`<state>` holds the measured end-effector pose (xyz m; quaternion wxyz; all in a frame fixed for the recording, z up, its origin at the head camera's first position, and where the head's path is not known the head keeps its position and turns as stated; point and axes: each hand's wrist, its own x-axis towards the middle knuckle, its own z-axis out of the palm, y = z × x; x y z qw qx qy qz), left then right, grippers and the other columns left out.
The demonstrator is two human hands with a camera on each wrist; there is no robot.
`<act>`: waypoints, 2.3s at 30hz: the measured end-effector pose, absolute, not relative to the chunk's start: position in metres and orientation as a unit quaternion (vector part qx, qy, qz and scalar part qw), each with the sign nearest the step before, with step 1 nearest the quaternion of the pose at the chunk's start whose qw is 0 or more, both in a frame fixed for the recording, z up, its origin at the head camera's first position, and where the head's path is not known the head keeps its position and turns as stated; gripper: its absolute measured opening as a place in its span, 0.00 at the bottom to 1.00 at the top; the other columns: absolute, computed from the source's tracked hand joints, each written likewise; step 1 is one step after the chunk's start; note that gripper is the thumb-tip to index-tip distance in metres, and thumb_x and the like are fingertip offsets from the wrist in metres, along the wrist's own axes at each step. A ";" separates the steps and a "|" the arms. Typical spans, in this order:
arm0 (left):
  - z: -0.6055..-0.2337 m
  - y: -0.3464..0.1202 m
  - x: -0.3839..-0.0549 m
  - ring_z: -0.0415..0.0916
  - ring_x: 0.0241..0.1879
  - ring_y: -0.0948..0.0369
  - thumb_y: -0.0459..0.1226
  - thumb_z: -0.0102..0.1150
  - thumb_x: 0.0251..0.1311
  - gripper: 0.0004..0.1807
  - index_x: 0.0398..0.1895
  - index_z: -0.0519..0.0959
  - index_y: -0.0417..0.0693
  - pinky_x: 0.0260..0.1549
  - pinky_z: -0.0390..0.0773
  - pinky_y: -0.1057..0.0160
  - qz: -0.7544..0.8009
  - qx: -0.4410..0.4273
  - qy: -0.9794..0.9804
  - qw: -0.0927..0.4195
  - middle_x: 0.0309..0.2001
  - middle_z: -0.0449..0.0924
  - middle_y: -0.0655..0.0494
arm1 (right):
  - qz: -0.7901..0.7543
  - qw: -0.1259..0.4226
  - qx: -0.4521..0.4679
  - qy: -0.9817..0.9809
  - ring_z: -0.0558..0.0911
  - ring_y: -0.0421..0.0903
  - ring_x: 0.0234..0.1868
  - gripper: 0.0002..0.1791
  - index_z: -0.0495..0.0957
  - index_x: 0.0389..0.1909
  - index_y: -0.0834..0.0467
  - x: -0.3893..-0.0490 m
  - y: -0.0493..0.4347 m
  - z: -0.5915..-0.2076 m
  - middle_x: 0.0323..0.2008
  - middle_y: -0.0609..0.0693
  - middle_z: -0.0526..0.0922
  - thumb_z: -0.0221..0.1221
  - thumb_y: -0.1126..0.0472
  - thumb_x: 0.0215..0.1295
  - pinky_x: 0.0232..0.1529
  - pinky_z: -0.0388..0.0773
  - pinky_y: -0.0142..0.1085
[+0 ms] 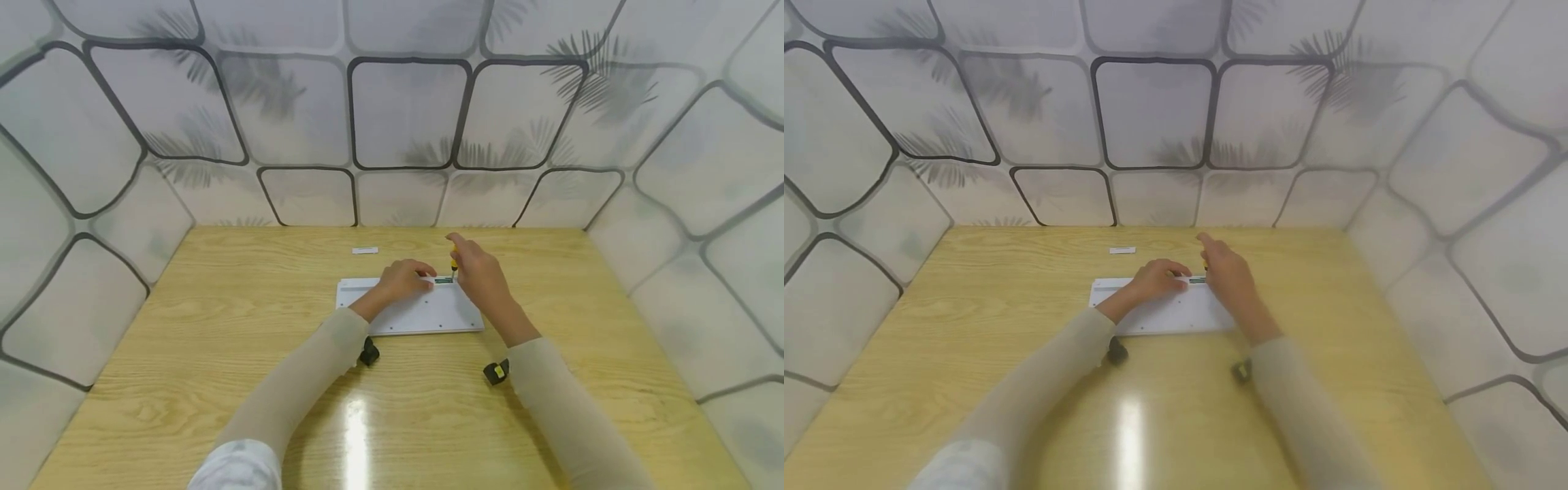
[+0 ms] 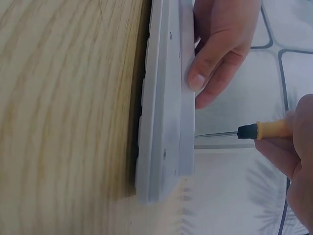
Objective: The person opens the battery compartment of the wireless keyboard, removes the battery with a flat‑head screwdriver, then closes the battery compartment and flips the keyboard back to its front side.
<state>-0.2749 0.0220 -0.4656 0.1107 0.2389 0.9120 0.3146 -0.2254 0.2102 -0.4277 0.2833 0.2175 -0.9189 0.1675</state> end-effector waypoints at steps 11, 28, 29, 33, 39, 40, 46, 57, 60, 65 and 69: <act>-0.466 0.023 -0.275 0.79 0.53 0.56 0.44 0.63 0.68 0.17 0.59 0.83 0.59 0.54 0.72 0.52 0.316 0.237 0.912 0.112 0.53 0.84 0.57 | 0.363 0.198 0.052 -0.909 0.82 0.56 0.36 0.18 0.70 0.66 0.59 -0.220 0.229 -0.431 0.38 0.61 0.81 0.50 0.64 0.78 0.37 0.81 0.43; -0.466 0.026 -0.272 0.79 0.50 0.58 0.43 0.65 0.66 0.17 0.57 0.84 0.58 0.53 0.71 0.53 0.322 0.236 0.912 0.096 0.51 0.85 0.58 | 0.614 0.217 -0.036 -0.758 0.83 0.44 0.45 0.18 0.69 0.64 0.62 -0.218 0.246 -0.459 0.48 0.65 0.79 0.50 0.67 0.77 0.46 0.82 0.29; -0.466 0.026 -0.272 0.79 0.50 0.58 0.43 0.65 0.66 0.17 0.57 0.84 0.58 0.53 0.72 0.53 0.320 0.236 0.912 0.096 0.51 0.85 0.57 | 0.624 0.215 -0.041 -0.751 0.83 0.42 0.44 0.18 0.68 0.64 0.62 -0.218 0.247 -0.459 0.48 0.66 0.79 0.50 0.67 0.77 0.46 0.82 0.29; -0.465 0.026 -0.273 0.79 0.51 0.58 0.44 0.65 0.66 0.17 0.57 0.84 0.58 0.53 0.72 0.53 0.319 0.237 0.913 0.097 0.51 0.85 0.58 | 0.646 0.210 -0.056 -0.732 0.83 0.40 0.43 0.18 0.68 0.64 0.63 -0.216 0.249 -0.459 0.50 0.69 0.78 0.50 0.67 0.77 0.47 0.82 0.30; -0.464 0.027 -0.273 0.79 0.52 0.57 0.44 0.65 0.66 0.17 0.57 0.84 0.57 0.55 0.71 0.51 0.325 0.235 0.911 0.099 0.51 0.85 0.57 | 0.690 0.193 -0.086 -0.693 0.83 0.50 0.50 0.16 0.69 0.62 0.58 -0.217 0.254 -0.464 0.48 0.60 0.79 0.49 0.68 0.77 0.54 0.81 0.41; -0.464 0.026 -0.273 0.79 0.52 0.58 0.44 0.65 0.66 0.17 0.57 0.84 0.57 0.55 0.71 0.51 0.325 0.235 0.911 0.099 0.52 0.85 0.57 | 0.698 0.190 -0.091 -0.685 0.83 0.52 0.51 0.16 0.69 0.62 0.58 -0.217 0.255 -0.465 0.48 0.58 0.79 0.49 0.69 0.77 0.55 0.80 0.43; -0.465 0.024 -0.273 0.79 0.52 0.58 0.44 0.65 0.66 0.17 0.57 0.84 0.58 0.55 0.72 0.51 0.327 0.230 0.911 0.101 0.52 0.84 0.58 | 0.722 0.179 -0.117 -0.658 0.83 0.50 0.52 0.15 0.68 0.61 0.54 -0.217 0.256 -0.471 0.55 0.65 0.76 0.49 0.66 0.77 0.56 0.79 0.42; -0.465 0.024 -0.273 0.79 0.53 0.57 0.44 0.65 0.66 0.17 0.58 0.84 0.58 0.55 0.71 0.50 0.327 0.229 0.911 0.107 0.53 0.84 0.57 | 0.772 0.166 -0.148 -0.596 0.82 0.53 0.55 0.20 0.64 0.67 0.61 -0.214 0.257 -0.473 0.61 0.68 0.72 0.48 0.67 0.77 0.53 0.81 0.38; -0.465 0.024 -0.273 0.78 0.54 0.57 0.44 0.64 0.66 0.17 0.58 0.84 0.59 0.57 0.68 0.48 0.331 0.228 0.910 0.106 0.53 0.84 0.58 | 0.773 0.176 -0.146 -0.592 0.84 0.48 0.49 0.20 0.64 0.66 0.61 -0.217 0.259 -0.479 0.61 0.70 0.72 0.49 0.66 0.77 0.47 0.82 0.33; -0.466 0.023 -0.273 0.78 0.54 0.57 0.45 0.64 0.67 0.17 0.58 0.84 0.59 0.57 0.67 0.48 0.332 0.226 0.910 0.104 0.52 0.84 0.59 | 0.774 0.181 -0.145 -0.589 0.84 0.44 0.45 0.22 0.62 0.68 0.63 -0.219 0.261 -0.484 0.56 0.66 0.74 0.49 0.65 0.77 0.46 0.82 0.30; -0.466 0.023 -0.274 0.78 0.54 0.57 0.45 0.64 0.67 0.17 0.58 0.84 0.59 0.58 0.68 0.48 0.334 0.226 0.909 0.104 0.52 0.84 0.58 | 0.774 0.182 -0.148 -0.588 0.84 0.44 0.44 0.18 0.64 0.65 0.60 -0.219 0.260 -0.484 0.55 0.64 0.75 0.49 0.64 0.78 0.47 0.82 0.31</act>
